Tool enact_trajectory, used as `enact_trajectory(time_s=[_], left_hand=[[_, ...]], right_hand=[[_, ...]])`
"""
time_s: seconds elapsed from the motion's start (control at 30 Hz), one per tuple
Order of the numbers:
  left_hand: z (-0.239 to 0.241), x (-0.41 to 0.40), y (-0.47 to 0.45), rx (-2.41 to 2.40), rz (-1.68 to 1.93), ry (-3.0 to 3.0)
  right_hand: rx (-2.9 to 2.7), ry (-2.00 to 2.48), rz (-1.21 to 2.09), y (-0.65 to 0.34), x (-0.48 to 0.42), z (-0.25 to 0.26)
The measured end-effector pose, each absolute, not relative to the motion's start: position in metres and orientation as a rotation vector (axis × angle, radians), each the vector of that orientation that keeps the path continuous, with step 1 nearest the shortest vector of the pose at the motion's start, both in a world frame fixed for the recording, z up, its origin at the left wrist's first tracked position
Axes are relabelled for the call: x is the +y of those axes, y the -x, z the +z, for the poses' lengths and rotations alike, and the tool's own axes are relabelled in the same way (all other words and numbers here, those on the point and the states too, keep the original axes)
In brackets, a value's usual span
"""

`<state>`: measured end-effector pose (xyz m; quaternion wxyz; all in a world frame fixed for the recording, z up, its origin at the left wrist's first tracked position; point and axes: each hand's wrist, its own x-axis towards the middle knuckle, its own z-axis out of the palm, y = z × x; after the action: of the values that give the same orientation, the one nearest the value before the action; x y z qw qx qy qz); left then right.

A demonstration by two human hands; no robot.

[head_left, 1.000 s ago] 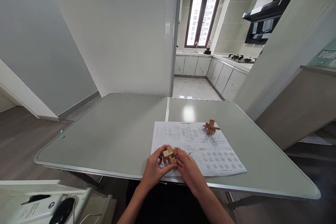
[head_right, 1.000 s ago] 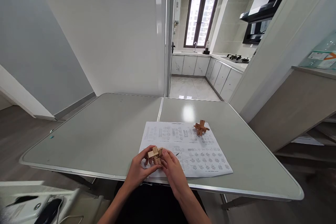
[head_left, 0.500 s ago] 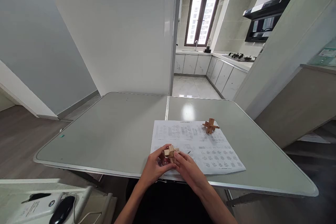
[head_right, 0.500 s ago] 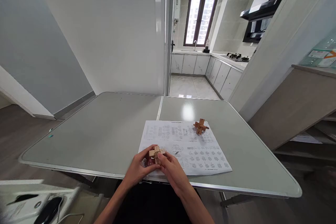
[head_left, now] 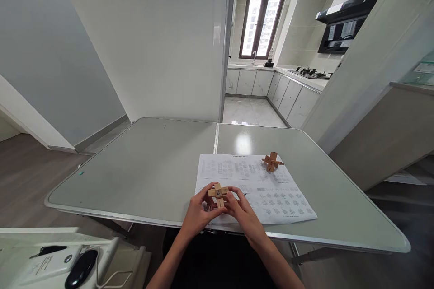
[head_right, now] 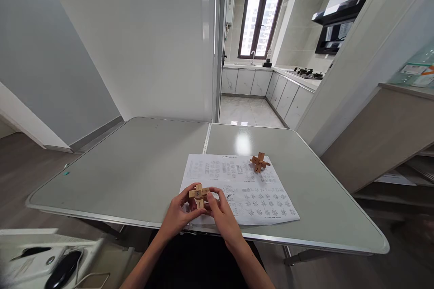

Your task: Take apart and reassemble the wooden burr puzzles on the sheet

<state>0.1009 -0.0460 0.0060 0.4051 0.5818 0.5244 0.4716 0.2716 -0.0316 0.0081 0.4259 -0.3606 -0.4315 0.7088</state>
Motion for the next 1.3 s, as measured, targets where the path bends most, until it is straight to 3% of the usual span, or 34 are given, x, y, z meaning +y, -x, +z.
enact_trajectory(time_s=[0.37,0.9,1.13,1.3], left_hand=[[0.004,-0.047,-0.095,1.292,1.113,-1.525],[0.004,-0.043,-0.097,1.3,1.065,-1.584],[0.011,-0.044,-0.101,1.358,1.065,-1.564],[0.012,-0.044,-0.101,1.361,1.032,-1.582]], right_hand=[[-1.695,0.988,1.103,-0.283,-0.019,0.002],[-1.193,1.186,1.526,-0.298,-0.002,-0.011],[-1.365,1.676,0.894,-0.376,0.034,-0.014],[-1.436,1.984,0.675,-0.407,0.05,-0.02]])
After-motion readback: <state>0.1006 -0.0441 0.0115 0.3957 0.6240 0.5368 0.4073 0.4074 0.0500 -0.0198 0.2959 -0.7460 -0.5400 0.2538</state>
